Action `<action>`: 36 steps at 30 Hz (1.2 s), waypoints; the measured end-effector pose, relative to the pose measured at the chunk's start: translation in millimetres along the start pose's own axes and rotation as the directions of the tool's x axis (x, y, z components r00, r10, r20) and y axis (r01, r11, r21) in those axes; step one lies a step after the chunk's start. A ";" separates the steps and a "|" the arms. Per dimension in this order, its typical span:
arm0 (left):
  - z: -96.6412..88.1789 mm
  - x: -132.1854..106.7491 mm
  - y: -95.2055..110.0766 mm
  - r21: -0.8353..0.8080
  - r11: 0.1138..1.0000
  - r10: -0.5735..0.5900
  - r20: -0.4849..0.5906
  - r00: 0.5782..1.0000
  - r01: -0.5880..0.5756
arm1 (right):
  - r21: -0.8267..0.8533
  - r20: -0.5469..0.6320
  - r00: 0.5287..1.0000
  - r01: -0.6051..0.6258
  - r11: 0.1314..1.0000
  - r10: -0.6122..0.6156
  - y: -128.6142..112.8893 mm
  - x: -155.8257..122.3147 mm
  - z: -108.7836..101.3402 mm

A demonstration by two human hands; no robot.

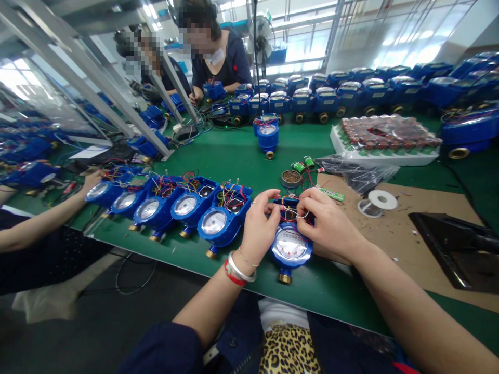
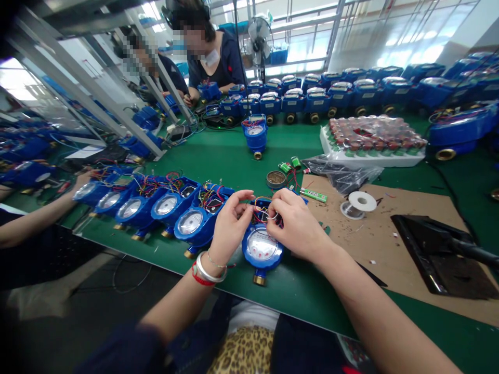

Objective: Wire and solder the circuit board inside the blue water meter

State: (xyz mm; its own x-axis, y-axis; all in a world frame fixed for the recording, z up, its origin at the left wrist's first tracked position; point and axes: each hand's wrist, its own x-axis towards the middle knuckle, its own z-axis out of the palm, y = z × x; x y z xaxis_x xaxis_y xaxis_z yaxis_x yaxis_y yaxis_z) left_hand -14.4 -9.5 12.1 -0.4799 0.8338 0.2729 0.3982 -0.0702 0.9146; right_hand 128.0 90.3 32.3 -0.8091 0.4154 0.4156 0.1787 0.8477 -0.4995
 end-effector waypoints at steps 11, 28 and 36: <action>-1.2 -1.4 2.4 0.154 0.970 0.183 0.038 0.982 -0.187 | 0.131 -0.068 0.996 -0.054 0.990 0.064 6.4 -0.6 -4.5; 15.9 3.1 18.9 0.423 0.856 0.271 0.124 0.955 -0.298 | 0.141 -0.057 0.994 -0.084 0.986 0.093 6.2 -0.5 -5.3; 11.3 1.5 12.6 0.140 0.981 0.127 0.067 0.990 -0.135 | 0.173 -0.079 0.992 -0.088 0.981 0.102 8.4 -2.8 -18.6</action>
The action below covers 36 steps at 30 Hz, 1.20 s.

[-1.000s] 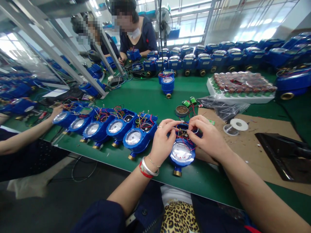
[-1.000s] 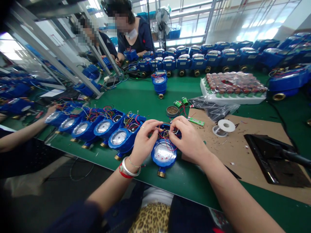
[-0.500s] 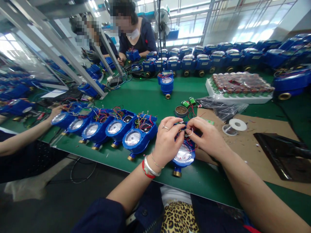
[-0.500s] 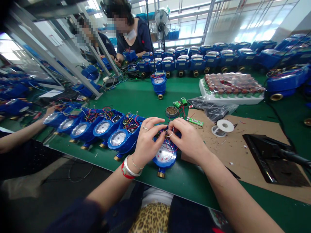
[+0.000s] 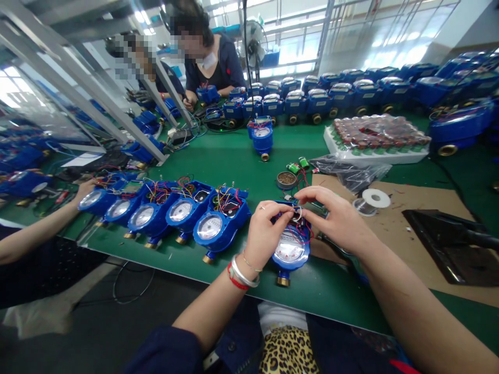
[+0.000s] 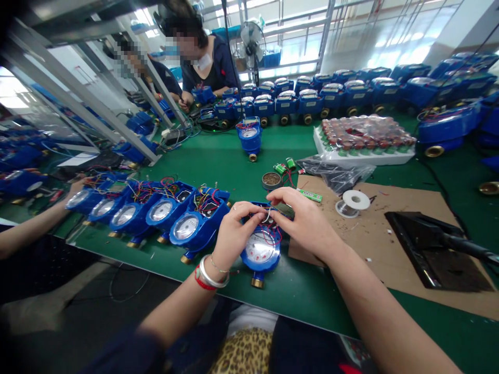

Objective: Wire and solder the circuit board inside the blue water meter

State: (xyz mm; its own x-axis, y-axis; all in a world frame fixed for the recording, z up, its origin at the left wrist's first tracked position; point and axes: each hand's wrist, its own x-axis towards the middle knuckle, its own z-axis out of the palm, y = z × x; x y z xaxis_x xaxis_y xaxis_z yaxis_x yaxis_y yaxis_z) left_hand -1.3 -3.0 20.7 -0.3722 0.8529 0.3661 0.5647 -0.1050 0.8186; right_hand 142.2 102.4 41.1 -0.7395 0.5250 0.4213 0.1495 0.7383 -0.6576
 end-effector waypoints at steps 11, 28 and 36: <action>-8.1 -13.5 -6.3 -0.097 0.989 0.117 0.053 0.992 -0.111 | -0.063 -0.104 0.993 0.046 0.997 -0.052 -5.5 -23.2 -1.6; -7.5 -13.6 -2.6 -0.069 0.995 0.078 0.047 0.996 -0.074 | -0.169 -0.125 0.992 0.009 0.986 -0.031 -2.3 -19.1 13.8; -7.6 -10.1 0.2 -0.153 0.988 0.024 0.080 0.996 -0.011 | -0.148 -0.163 0.986 -0.014 0.989 -0.010 -6.1 -19.0 25.8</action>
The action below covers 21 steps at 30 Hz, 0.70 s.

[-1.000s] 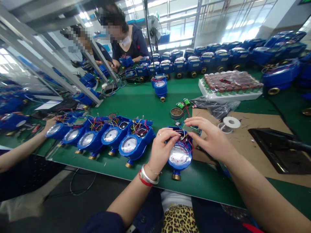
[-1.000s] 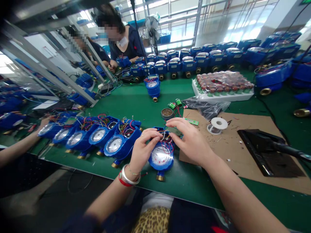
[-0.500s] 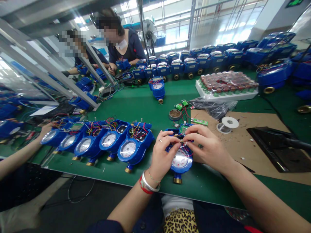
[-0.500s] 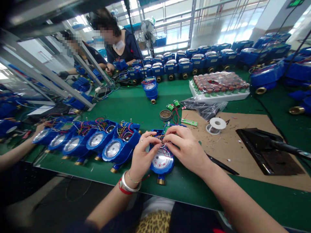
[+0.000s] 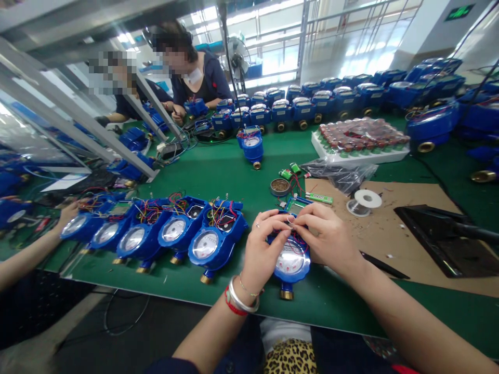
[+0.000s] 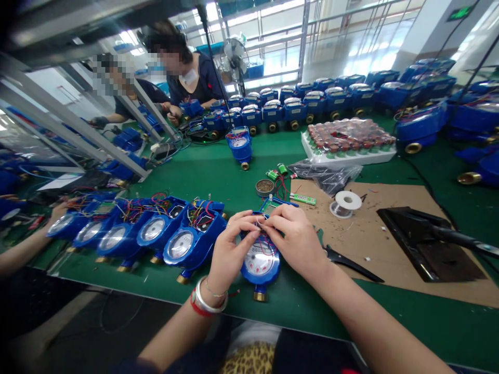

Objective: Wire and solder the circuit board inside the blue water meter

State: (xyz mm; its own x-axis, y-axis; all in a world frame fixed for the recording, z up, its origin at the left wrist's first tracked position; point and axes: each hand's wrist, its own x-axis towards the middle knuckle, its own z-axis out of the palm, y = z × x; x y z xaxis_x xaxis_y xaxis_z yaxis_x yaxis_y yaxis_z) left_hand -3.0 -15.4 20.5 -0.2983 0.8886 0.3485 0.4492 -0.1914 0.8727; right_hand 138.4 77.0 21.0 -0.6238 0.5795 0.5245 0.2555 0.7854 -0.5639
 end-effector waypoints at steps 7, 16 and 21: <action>7.4 3.4 1.6 -0.003 1.000 -0.004 -0.036 0.999 0.003 | 0.008 -0.068 0.997 -0.037 0.999 0.038 -3.8 -4.0 11.6; 5.7 6.1 4.4 -0.019 0.999 -0.050 -0.064 0.997 0.049 | 0.033 0.003 1.000 -0.011 0.999 0.011 -10.3 -6.1 -3.0; 6.9 6.9 5.7 0.034 0.999 -0.030 -0.062 0.998 0.032 | 0.028 -0.056 0.998 -0.028 0.999 0.029 -10.5 -7.5 -4.5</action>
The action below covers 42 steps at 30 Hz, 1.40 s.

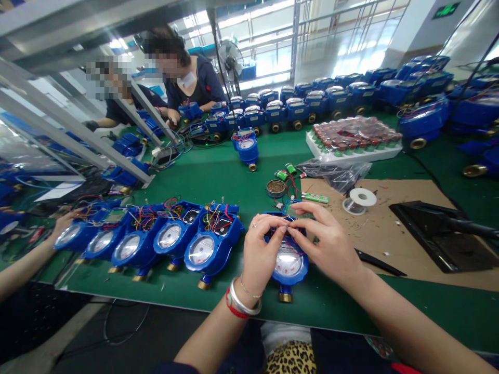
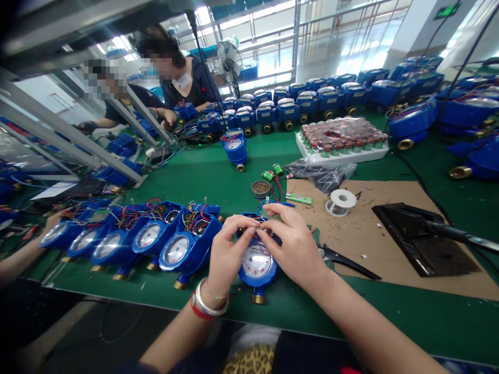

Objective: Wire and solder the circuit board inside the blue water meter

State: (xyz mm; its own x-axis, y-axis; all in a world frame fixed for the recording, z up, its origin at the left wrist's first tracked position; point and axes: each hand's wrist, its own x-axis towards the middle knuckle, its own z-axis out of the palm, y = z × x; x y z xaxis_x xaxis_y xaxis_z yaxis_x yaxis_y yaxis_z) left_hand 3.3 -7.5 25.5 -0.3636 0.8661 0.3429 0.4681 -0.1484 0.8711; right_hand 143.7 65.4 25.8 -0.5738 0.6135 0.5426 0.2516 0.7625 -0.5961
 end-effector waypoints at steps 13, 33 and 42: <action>-0.1 1.1 0.0 0.073 0.994 0.077 0.029 0.997 -0.079 | 0.124 -0.081 0.988 -0.119 0.985 0.129 -5.6 6.0 2.0; -0.9 2.1 -0.3 0.061 0.998 -0.005 0.066 0.998 0.001 | -0.519 0.062 0.927 -0.287 0.805 0.371 82.5 -130.2 -49.3; -1.4 2.9 -0.5 0.095 0.995 0.002 0.112 0.994 -0.013 | -0.227 0.171 0.737 -0.616 0.754 0.654 72.7 -134.5 -75.4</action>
State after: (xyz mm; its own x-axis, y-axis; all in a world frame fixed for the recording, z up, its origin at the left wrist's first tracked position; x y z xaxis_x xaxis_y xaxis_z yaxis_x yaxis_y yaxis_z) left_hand 0.9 -5.6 26.5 -0.2697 0.9139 0.3033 0.5468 -0.1139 0.8295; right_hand 298.0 53.9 -45.9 -0.3915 0.9157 -0.0909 0.7203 0.2435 -0.6496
